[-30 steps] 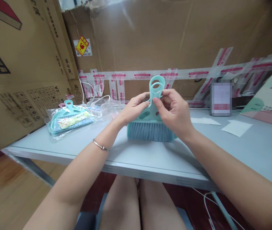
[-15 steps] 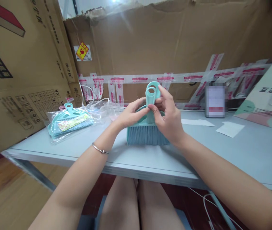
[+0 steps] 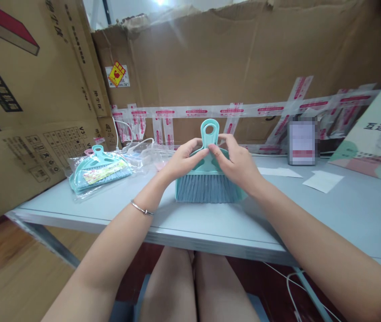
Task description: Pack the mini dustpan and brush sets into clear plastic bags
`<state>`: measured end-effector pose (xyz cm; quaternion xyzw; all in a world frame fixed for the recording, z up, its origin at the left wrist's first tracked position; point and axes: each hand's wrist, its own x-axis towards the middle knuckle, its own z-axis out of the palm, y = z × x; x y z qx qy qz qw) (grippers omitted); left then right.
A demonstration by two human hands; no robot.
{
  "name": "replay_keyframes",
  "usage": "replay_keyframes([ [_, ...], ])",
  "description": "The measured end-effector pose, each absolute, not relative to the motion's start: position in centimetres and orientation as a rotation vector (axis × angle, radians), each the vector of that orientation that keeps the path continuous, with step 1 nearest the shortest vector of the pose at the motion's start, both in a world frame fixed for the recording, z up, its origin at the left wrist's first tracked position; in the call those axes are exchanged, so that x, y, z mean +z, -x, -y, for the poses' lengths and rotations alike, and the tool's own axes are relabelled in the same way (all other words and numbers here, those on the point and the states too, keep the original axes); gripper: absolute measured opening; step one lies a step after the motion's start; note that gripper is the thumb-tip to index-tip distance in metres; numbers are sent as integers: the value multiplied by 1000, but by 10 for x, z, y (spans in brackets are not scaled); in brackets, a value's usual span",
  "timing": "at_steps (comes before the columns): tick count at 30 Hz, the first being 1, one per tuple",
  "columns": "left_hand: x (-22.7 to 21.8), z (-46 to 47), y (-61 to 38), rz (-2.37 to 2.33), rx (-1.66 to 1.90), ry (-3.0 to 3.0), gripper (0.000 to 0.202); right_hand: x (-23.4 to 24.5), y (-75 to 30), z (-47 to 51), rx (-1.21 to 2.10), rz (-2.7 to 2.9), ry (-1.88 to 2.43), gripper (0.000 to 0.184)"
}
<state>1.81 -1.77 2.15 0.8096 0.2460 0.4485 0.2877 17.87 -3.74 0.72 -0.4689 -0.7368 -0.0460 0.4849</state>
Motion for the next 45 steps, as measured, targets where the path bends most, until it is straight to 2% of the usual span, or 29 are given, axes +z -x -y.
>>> replay_keyframes([
  [3,21,17,-17,-750,1182,-2127,19,9,-178,39,-72,1879,1305,42],
  [12,26,21,-15,-888,1098,-2085,16,11,-173,45,-159,1912,1386,45],
  [22,24,19,-18,-1023,1076,-2137,27,12,-170,42,-300,1946,1523,47],
  [27,27,20,-14,-1025,985,-2018,23,9,-173,40,-60,1928,1409,31],
  [31,27,16,-9,-1014,935,-1927,19,6,-175,36,183,1972,1229,26],
  [37,29,10,-7,-1219,1041,-1954,17,0,-167,30,381,2046,1135,28],
  [45,22,-3,-5,-1166,1170,-1952,16,-5,-158,32,447,2013,1120,29],
])
